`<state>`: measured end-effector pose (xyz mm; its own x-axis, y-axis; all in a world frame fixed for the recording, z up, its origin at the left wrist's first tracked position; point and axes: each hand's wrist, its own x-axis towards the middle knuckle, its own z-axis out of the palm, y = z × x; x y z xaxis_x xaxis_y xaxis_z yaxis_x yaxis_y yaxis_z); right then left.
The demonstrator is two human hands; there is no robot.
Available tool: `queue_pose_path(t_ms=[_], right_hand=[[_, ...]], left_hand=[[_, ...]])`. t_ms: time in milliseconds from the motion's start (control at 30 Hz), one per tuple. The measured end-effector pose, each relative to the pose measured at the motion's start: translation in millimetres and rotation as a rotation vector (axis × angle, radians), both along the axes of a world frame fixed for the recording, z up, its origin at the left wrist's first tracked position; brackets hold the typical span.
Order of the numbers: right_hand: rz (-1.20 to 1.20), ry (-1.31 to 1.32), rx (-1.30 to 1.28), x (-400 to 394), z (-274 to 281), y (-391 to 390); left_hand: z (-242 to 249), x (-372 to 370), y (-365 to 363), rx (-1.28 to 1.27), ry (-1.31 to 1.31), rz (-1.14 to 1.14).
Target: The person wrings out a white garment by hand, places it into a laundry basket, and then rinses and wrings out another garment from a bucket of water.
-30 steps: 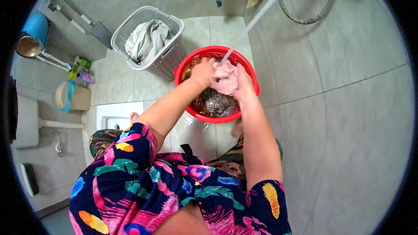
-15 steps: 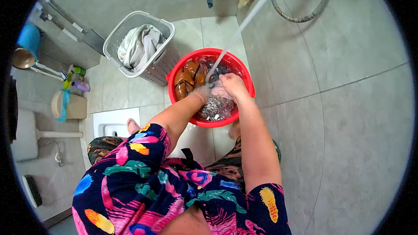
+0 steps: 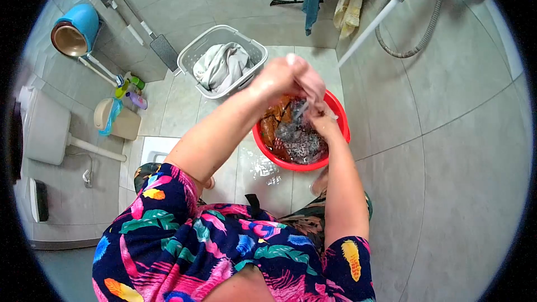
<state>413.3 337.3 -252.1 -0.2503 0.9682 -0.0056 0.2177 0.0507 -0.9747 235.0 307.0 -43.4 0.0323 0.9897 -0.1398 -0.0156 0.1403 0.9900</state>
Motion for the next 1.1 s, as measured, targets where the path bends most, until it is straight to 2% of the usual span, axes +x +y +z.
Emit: queue_pose_path(t_ms=[33, 67, 100, 133, 200, 233, 267, 333, 367, 400, 467, 500, 533, 567, 600, 633, 733, 800, 867, 933, 967, 1100], right_hand=[[-0.055, 0.085, -0.170, -1.9, 42.6, -11.2], [-0.114, 0.171, -0.344, -6.4, 98.0, -28.7], [0.042, 0.430, -0.282, -6.5, 109.0, -30.8], [0.032, 0.431, -0.290, -4.1, 103.6, -28.1], [0.160, 0.795, -0.300, 1.3, 91.2, -18.0], [0.338, 0.820, -0.286, 4.8, 93.4, -15.0], [0.334, 0.823, -0.287, 2.2, 92.5, -15.4], [0.194, 1.075, -0.366, -12.4, 92.7, -19.5], [0.235, 1.076, -0.444, -12.1, 104.2, -26.4], [0.234, 1.076, -0.441, -13.0, 102.1, -25.7], [0.255, 0.899, -0.361, -15.8, 95.2, -24.6], [0.268, 0.887, -0.386, -17.4, 102.9, -32.3], [0.267, 0.887, -0.390, -16.0, 96.3, -33.8], [0.376, 0.826, -0.369, -14.5, 87.6, -32.9], [0.484, 0.762, -0.345, -14.5, 88.2, -34.7], [0.529, 0.719, -0.373, -9.4, 94.8, -42.3], [0.378, 0.635, -0.456, 1.7, 96.9, -48.9], [0.346, 0.776, -0.406, 10.0, 92.9, -34.2], [0.261, 0.799, -0.379, 12.9, 89.3, -32.0], [0.077, 0.730, -0.474, 10.8, 85.9, -27.0], [0.084, 0.618, -0.502, 9.0, 79.2, -23.2], [0.126, 0.581, -0.678, 8.6, 69.5, -22.2]], left_hand=[[27.7, -0.8, -17.4, -0.031, -0.234, 0.082], [21.7, -12.9, -12.3, 0.022, -0.340, 0.077], [8.3, -26.2, -6.8, 0.022, -0.451, 0.082], [-7.9, -36.9, -4.7, 0.023, -0.560, 0.086], [-34.9, -45.9, -16.5, -0.117, -0.636, 0.235], [-50.4, -46.1, -25.1, -0.154, -0.567, 0.234], [-66.8, -41.8, -34.3, -0.275, -0.518, 0.259], [-137.9, -38.1, -42.1, -0.407, -0.559, 0.138], [-158.0, -34.2, -51.1, -0.506, -0.707, -0.033], [-166.1, -21.8, -57.1, -0.686, -0.558, 0.030], [-157.0, -3.2, -62.3, -0.964, -0.805, 0.063], [-162.8, 0.1, -59.0, -0.968, -0.806, 0.065], [-168.6, 1.6, -54.9, -0.788, -0.961, -0.121], [-173.4, 2.5, -50.1, -0.593, -1.103, -0.305], [-148.7, 7.9, -49.6, -0.585, -1.013, -0.147], [-154.2, 6.2, -39.7, -0.596, -1.077, -0.176], [-163.0, 12.8, -20.5, -0.624, -1.203, -0.164], [-158.7, 19.2, -19.1, -0.693, -1.084, -0.034], [-150.2, 21.7, -30.0, -0.656, -1.024, -0.074], [-136.3, 24.9, -38.4, -0.648, -1.087, -0.258], [-128.7, 20.5, -44.0, -0.645, -1.108, -0.332], [-130.2, 23.6, -48.6, -0.647, -1.013, -0.332]])
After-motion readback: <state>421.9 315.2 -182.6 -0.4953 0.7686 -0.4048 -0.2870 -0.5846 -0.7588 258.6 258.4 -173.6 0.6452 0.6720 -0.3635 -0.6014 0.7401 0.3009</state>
